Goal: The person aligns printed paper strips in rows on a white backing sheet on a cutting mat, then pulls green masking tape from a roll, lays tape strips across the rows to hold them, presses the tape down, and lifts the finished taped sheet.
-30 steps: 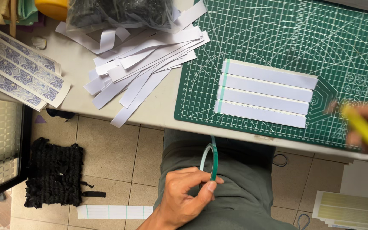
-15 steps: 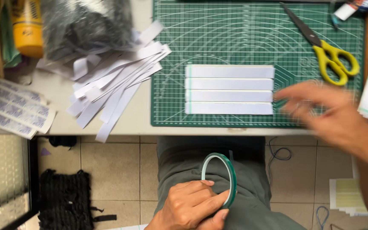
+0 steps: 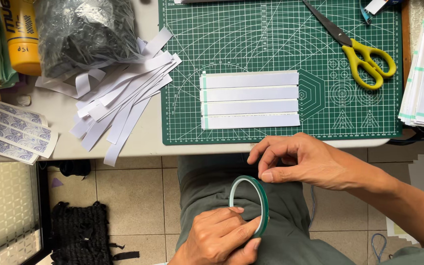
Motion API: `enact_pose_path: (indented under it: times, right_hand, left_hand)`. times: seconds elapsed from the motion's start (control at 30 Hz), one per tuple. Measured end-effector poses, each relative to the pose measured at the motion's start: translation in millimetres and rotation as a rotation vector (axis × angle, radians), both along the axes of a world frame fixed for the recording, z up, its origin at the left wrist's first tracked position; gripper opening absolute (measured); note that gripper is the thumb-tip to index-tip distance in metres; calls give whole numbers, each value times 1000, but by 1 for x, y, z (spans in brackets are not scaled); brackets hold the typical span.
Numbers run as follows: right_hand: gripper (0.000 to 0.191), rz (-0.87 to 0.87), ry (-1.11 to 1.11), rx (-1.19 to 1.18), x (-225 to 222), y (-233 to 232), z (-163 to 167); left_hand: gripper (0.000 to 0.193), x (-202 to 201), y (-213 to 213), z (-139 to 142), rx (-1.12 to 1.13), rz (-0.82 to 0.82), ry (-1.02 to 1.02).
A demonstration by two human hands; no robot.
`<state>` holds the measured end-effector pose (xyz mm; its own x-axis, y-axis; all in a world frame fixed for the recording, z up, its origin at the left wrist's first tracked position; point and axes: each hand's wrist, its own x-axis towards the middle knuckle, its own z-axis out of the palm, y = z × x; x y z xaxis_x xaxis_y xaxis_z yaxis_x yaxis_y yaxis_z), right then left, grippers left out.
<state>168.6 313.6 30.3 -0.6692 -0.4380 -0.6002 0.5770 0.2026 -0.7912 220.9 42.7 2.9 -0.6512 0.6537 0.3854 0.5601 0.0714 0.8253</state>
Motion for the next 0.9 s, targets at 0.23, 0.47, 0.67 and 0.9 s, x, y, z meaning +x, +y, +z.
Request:
enact_pose_path:
  times: [0.23,0.47,0.67,0.9]
  right_hand:
    - [13,25,269,250,-14,12,3]
    - [18,-42,545,561,-79,42,0]
    - [18,28,717,714,-122,40,-12]
    - [16,42,824,780,-138,26,-28]
  left_hand:
    - [23,0,9,-7,45,75,-133]
    - [22,0,17,-19,72,39,-524]
    - [25,0,26,-31,76,78,-730]
    - [23,-8,36,-38,109,111,-991]
